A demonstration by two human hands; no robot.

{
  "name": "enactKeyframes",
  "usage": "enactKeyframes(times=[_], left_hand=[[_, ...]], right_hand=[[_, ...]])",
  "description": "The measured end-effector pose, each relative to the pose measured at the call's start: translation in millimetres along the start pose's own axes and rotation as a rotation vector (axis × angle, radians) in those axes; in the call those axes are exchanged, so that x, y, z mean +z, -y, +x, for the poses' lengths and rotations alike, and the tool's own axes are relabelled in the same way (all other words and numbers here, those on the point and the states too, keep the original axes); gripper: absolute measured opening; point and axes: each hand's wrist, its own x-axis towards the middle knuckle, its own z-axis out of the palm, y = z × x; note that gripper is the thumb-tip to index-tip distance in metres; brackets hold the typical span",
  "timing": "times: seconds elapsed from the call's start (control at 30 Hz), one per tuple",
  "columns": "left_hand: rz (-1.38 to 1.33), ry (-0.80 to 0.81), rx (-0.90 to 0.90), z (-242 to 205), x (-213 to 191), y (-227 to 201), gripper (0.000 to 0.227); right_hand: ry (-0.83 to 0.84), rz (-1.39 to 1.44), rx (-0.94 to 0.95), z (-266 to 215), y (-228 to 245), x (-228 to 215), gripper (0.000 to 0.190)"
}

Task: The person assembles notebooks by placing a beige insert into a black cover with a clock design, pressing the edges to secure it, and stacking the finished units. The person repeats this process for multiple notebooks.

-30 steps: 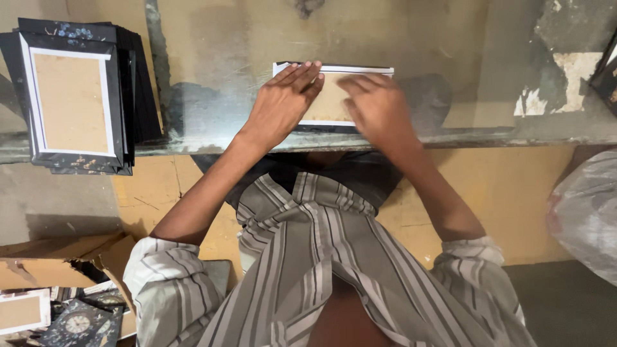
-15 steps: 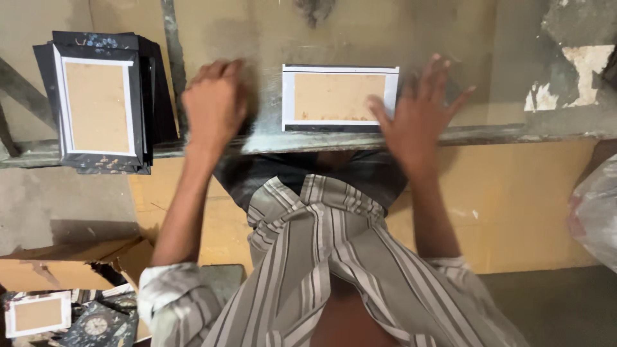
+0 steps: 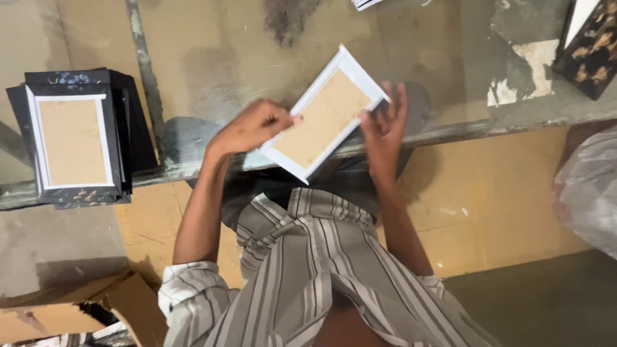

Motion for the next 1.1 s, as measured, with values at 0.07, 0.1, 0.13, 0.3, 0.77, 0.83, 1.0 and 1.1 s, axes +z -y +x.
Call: enactKeyframes(times=[0.07, 0.1, 0.13, 0.3, 0.77, 0.83, 1.0, 1.1], left_hand=[[-0.200, 0.016, 0.089, -7, 13, -2, 0.051], [-0.314, -0.043, 0.164, -4, 22, -5, 0.046], [-0.427, -0.100, 0.241, 1, 29, -8, 0.045], [-0.877, -0.487, 0.151, 39, 51, -7, 0.047], [-1.044, -0.708, -0.002, 50, 64, -2, 0.044], [-1.129, -0.738, -0.033, 50, 63, -4, 0.042], [-1.256, -0.788, -0.045, 54, 55, -7, 0.037], [-1.278, -0.733, -0.015, 53, 54, -5, 0.030]], right_hand=[[0.058, 0.337, 0.189, 9, -9, -4, 0.064], [0.110, 0.387, 0.236, 17, -11, -7, 0.051], [0.163, 0.436, 0.283, 24, -14, -7, 0.039], [0.346, 0.026, 0.347, 50, -22, -3, 0.031], [0.236, 0.272, 0.540, 73, -39, 4, 0.031], [0.262, 0.277, 0.554, 73, -36, 5, 0.028], [0.323, 0.309, 0.565, 78, -34, 2, 0.023], [0.320, 0.320, 0.557, 78, -37, 1, 0.020]])
